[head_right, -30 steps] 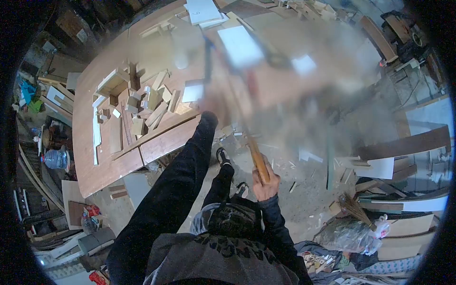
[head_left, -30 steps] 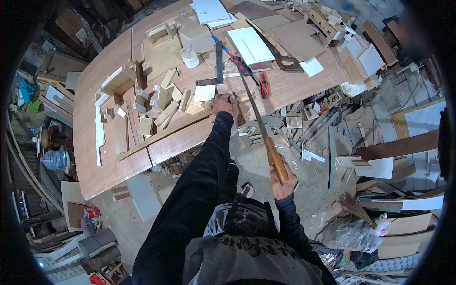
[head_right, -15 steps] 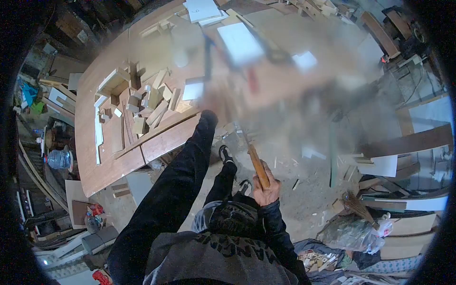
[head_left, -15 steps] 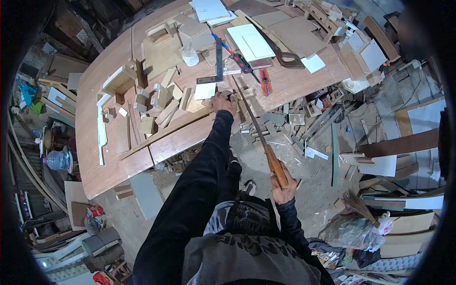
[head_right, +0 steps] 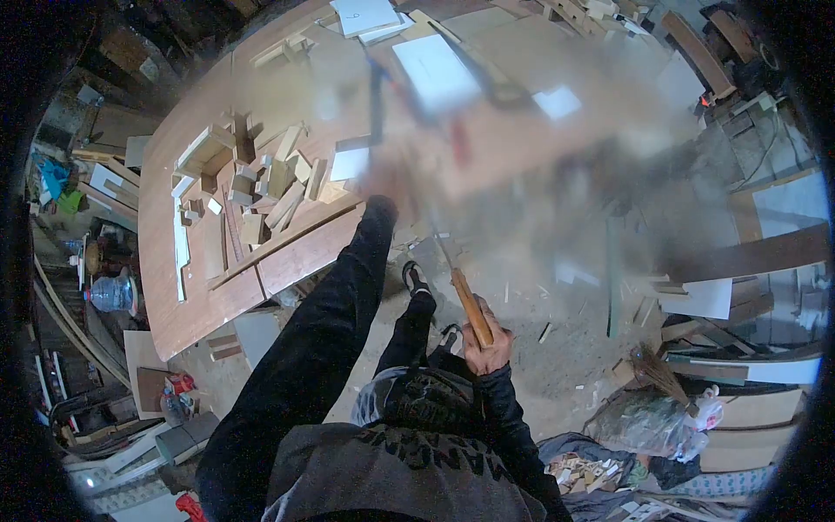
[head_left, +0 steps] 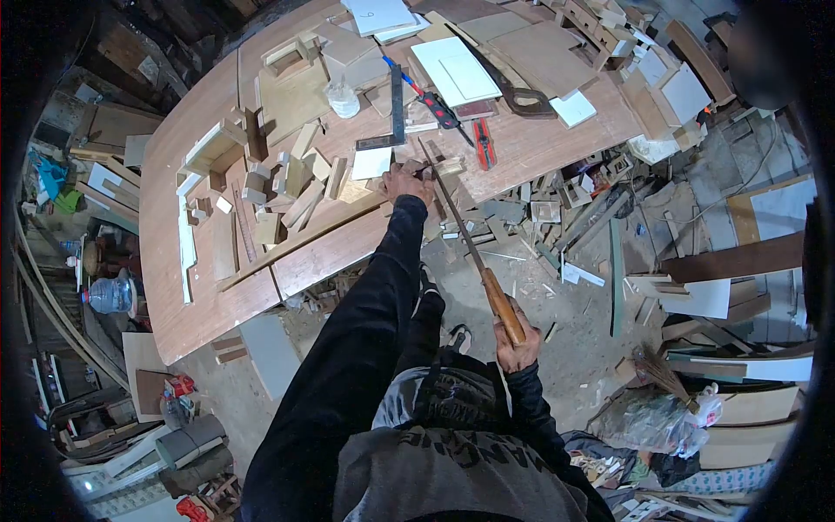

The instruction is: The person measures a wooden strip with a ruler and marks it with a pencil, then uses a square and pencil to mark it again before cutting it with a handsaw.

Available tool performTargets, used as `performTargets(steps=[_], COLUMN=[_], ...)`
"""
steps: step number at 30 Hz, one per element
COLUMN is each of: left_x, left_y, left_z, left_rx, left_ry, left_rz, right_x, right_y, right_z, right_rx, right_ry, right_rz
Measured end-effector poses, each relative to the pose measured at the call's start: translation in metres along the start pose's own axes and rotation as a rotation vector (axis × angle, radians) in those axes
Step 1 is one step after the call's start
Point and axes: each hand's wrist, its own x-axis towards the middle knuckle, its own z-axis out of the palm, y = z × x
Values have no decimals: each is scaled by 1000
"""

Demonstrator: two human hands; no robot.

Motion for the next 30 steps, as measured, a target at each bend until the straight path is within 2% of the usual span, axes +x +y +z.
performTargets(steps=[3,9,12,15,17,18,22,27,29,30], left_x=[-33,5,2,4,-24,-34,-37,-31,-32,-33], left_y=[58,-24,-6,-18,43,67,65,64,60,58], left_z=[-60,23,6,21,-44,-69,-69,-69,-62,-58], left_rx=[158,22,110,165,167,170,189,148,173,203], left_ry=[-17,85,-21,74,24,-29,-17,-70,-8,47], left_rz=[-87,129,22,47,-25,-95,-46,-86,-69,-46], right_x=[4,25,19,5,8,15,53,34,19,17], right_y=[-1,7,2,12,14,9,-6,-3,2,6], right_z=[4,20,8,2,4,6,25,15,7,8], right_rx=[29,17,29,41,27,32,26,49,2,1], right_ry=[6,-17,-52,-39,-25,-52,-121,-110,25,21], right_rz=[4,-14,11,0,-26,36,155,122,-153,-153])
